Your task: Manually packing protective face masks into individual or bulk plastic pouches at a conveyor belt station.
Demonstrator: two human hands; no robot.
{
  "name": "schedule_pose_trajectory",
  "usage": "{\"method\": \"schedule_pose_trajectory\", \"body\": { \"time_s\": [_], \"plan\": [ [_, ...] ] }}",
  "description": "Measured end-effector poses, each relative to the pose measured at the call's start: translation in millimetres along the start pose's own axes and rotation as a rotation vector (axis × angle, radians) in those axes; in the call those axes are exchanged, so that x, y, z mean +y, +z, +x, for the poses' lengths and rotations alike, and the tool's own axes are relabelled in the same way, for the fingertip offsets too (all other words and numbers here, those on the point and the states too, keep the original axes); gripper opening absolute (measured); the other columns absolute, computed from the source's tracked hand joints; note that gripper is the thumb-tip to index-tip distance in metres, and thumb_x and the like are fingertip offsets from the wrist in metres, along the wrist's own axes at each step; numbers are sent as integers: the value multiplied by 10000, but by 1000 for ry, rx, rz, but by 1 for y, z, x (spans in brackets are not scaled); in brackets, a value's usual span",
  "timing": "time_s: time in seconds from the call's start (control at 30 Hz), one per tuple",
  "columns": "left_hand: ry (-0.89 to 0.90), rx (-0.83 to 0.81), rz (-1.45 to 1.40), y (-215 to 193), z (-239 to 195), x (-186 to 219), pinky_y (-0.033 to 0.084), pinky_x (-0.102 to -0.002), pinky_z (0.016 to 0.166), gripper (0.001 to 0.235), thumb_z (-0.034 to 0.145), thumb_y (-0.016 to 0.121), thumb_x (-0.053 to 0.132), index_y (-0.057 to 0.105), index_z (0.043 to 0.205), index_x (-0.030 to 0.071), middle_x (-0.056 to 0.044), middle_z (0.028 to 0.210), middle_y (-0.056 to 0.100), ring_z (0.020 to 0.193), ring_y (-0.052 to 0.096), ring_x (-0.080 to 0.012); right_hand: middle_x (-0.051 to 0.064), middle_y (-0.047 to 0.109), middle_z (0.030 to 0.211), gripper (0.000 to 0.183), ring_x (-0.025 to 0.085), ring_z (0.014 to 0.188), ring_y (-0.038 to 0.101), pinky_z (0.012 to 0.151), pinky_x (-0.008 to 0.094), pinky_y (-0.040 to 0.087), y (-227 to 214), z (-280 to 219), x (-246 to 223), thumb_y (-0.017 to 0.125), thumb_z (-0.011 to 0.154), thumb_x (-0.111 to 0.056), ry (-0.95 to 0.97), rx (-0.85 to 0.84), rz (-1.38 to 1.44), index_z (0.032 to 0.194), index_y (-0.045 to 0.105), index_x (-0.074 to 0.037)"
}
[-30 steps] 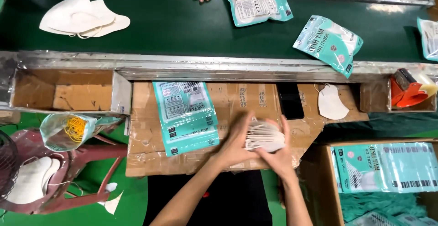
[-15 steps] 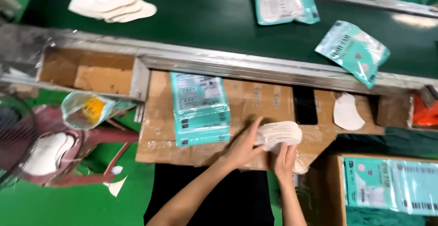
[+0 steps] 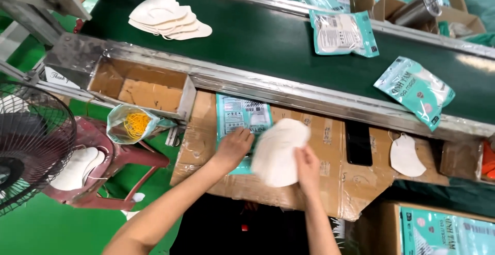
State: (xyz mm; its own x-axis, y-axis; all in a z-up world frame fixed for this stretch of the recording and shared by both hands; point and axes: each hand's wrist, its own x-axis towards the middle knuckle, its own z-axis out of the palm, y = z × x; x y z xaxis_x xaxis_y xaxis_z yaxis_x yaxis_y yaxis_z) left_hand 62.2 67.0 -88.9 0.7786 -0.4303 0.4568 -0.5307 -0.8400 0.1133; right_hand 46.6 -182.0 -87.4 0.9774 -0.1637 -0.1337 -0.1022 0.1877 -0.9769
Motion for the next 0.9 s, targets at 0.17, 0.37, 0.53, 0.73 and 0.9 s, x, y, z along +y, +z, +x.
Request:
{"method": "schedule_pose_trajectory", "body": {
  "time_s": [0.17,0.37,0.53,0.73,0.9],
  "plan": [
    [-89,175,-192,-16,8,9,524,-393,696,141,731,651,21,597,858,53,-92,885,573,899,622,-299,75,719,1009,339,114,908,657,792,253,519,36,13,-1,705,925,-74,-159,-184,-69,1243,615,4],
    [-78,321,-362,-45,4,28,524,-400,722,127,796,636,24,645,920,49,-103,893,612,897,631,-318,104,747,955,186,169,833,665,734,297,536,11,-2,2,720,910,-99,210,-250,-15,1035,735,38],
    [0,486,-428,-64,14,57,528,-409,735,129,809,703,13,665,932,25,-119,899,663,846,660,-300,78,643,958,219,156,904,628,799,296,504,35,-34,-45,820,800,-87,-405,-17,-786,968,722,16],
    [-231,657,-632,-110,24,92,502,-406,923,341,855,746,80,591,1135,-37,-166,1071,632,1020,626,-319,56,664,1128,217,154,1041,621,905,274,497,16,-33,-47,729,841,-41,-360,106,-200,1053,728,8],
    [-967,175,-1625,13,-27,100,508,-376,973,475,914,727,244,634,1282,-41,-139,1200,722,1084,654,-249,66,694,1109,218,157,1006,652,865,309,534,18,-41,-42,781,785,-25,-115,116,-353,996,728,-18]
  ]
}}
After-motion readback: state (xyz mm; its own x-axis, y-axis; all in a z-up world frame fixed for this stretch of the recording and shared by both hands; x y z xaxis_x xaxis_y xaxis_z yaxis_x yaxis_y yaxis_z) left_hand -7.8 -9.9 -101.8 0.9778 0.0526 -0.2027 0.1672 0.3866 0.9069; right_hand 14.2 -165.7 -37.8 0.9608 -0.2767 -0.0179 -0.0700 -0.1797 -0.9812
